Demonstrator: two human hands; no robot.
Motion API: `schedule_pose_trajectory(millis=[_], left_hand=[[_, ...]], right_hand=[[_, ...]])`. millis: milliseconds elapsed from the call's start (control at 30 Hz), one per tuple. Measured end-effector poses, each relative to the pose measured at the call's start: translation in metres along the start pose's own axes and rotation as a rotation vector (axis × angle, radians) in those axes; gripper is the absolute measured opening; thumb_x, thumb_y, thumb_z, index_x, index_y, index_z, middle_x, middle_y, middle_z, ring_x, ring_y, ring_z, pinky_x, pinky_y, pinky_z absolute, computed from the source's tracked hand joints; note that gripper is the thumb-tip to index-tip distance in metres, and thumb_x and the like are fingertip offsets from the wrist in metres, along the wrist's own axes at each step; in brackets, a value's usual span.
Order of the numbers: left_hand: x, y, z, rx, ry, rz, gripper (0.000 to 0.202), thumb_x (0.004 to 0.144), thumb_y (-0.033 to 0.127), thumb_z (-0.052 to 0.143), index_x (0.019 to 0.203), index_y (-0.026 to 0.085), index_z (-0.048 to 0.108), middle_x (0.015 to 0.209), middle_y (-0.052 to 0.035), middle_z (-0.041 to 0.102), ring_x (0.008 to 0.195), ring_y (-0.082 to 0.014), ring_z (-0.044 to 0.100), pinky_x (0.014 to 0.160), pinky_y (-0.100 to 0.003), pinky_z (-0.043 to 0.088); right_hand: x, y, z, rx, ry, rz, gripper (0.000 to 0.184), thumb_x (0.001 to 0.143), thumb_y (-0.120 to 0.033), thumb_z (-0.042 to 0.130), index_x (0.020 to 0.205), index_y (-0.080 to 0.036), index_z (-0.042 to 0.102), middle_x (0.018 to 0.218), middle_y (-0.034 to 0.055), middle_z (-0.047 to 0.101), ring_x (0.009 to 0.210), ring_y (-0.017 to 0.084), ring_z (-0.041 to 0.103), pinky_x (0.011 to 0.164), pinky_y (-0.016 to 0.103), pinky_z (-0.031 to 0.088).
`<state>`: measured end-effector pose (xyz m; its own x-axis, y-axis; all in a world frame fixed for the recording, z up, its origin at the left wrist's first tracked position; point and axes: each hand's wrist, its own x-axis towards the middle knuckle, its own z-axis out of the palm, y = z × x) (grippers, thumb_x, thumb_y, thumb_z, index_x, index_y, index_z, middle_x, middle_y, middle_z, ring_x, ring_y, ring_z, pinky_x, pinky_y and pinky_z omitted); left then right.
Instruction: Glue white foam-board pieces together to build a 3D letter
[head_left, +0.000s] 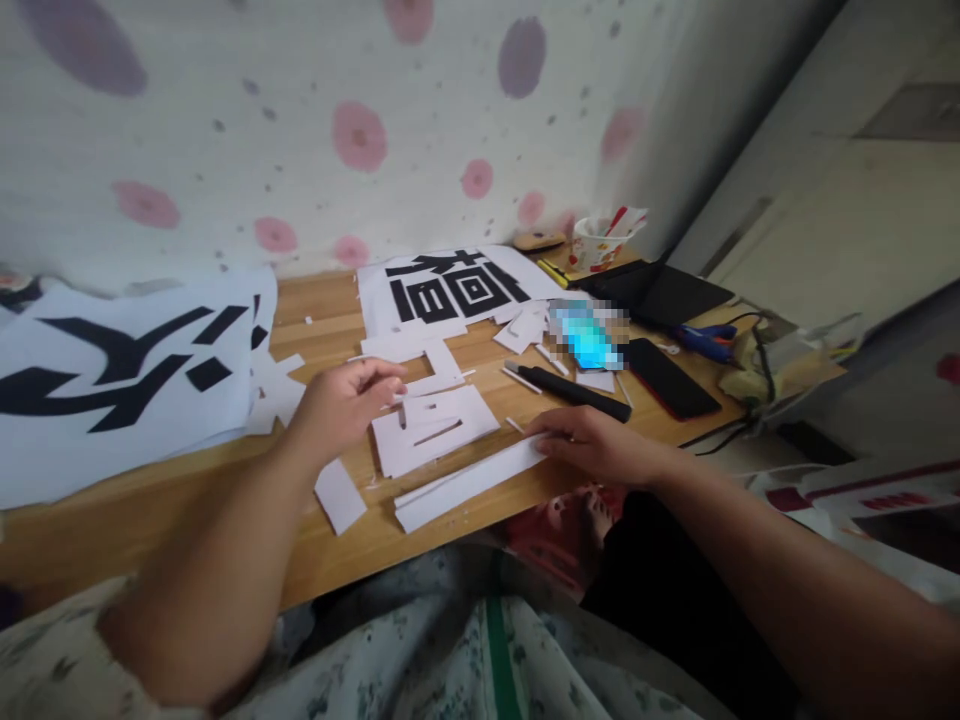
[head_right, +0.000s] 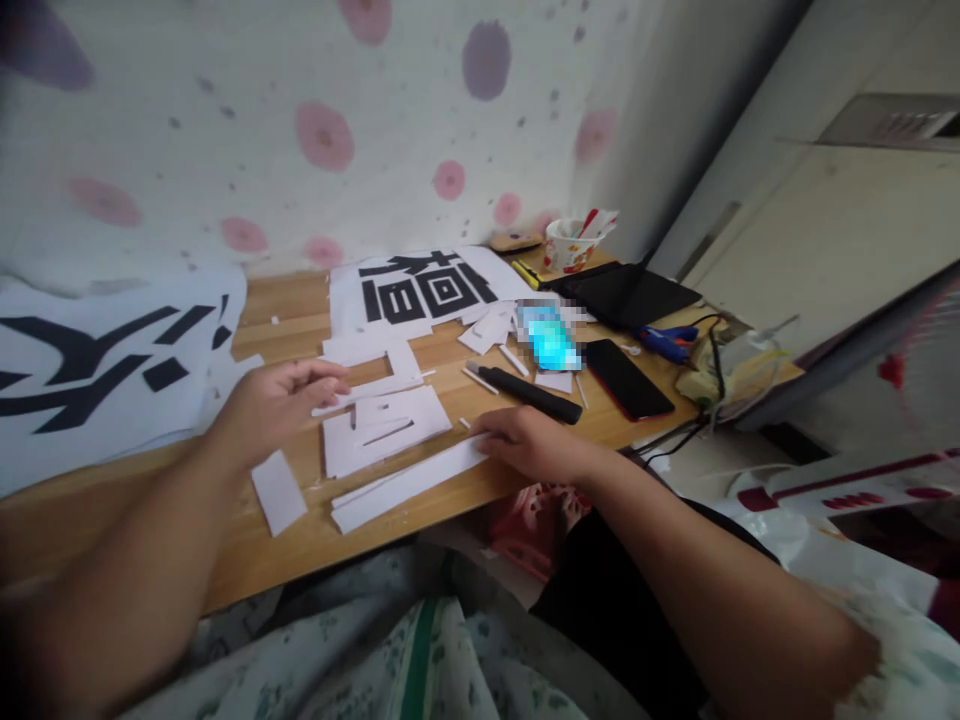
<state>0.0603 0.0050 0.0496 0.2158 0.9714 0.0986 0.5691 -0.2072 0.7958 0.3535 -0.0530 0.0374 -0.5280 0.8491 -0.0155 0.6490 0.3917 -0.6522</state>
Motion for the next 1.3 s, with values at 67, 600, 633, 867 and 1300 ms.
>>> schedule_pose_trajectory(millis=[67, 600, 633, 867, 1300], left_hand=[[0.006, -0.006, -0.006, 0.173, 0.046, -0.017, 0.028, 0.078, 0.037, 0.055, 0.097, 0.02, 0.066, 0.092, -0.0036, 0.072, 0.081, -0.0183, 0.066, 0.077, -0.032, 0.051], [0.015, -0.024, -0.002, 0.717, -0.281, 0.035, 0.021, 0.076, 0.039, 0.051, 0.077, 0.021, 0.062, 0.085, -0.0035, 0.068, 0.073, -0.0195, 0.059, 0.058, -0.029, 0.036], [0.015, -0.024, -0.001, 0.728, -0.286, 0.034, 0.02, 0.076, 0.038, 0.051, 0.077, 0.021, 0.062, 0.084, -0.0035, 0.068, 0.072, -0.0196, 0.059, 0.058, -0.029, 0.036], [0.014, -0.024, 0.004, 0.686, -0.291, 0.001, 0.019, 0.075, 0.036, 0.052, 0.08, 0.021, 0.063, 0.085, -0.0044, 0.068, 0.072, -0.0193, 0.06, 0.058, -0.028, 0.036], [0.014, -0.025, 0.005, 0.569, -0.292, 0.013, 0.021, 0.077, 0.022, 0.047, 0.078, 0.021, 0.067, 0.086, -0.0041, 0.071, 0.078, -0.0206, 0.063, 0.065, -0.03, 0.043]], right_hand=[[0.002, 0.001, 0.004, -0.071, 0.004, -0.025, 0.023, 0.091, -0.024, 0.045, 0.1, -0.016, 0.064, 0.096, 0.0076, 0.067, 0.088, 0.019, 0.061, 0.081, 0.032, 0.048], [0.017, -0.003, 0.023, -0.443, 0.0, -0.225, 0.041, 0.083, -0.029, 0.059, 0.123, -0.021, 0.057, 0.11, 0.0117, 0.06, 0.101, 0.027, 0.053, 0.089, 0.045, 0.045], [0.018, -0.003, 0.024, -0.434, -0.01, -0.234, 0.037, 0.084, -0.028, 0.058, 0.12, -0.022, 0.059, 0.109, 0.0109, 0.061, 0.1, 0.027, 0.054, 0.089, 0.044, 0.046], [0.021, -0.01, 0.022, -0.359, -0.08, -0.225, 0.025, 0.081, -0.02, 0.059, 0.106, -0.02, 0.066, 0.106, 0.0106, 0.063, 0.099, 0.025, 0.056, 0.086, 0.043, 0.047], [0.053, -0.012, 0.03, -0.545, 0.086, 0.038, 0.035, 0.081, -0.027, 0.062, 0.112, -0.011, 0.061, 0.101, 0.0147, 0.063, 0.095, 0.027, 0.058, 0.085, 0.037, 0.045]])
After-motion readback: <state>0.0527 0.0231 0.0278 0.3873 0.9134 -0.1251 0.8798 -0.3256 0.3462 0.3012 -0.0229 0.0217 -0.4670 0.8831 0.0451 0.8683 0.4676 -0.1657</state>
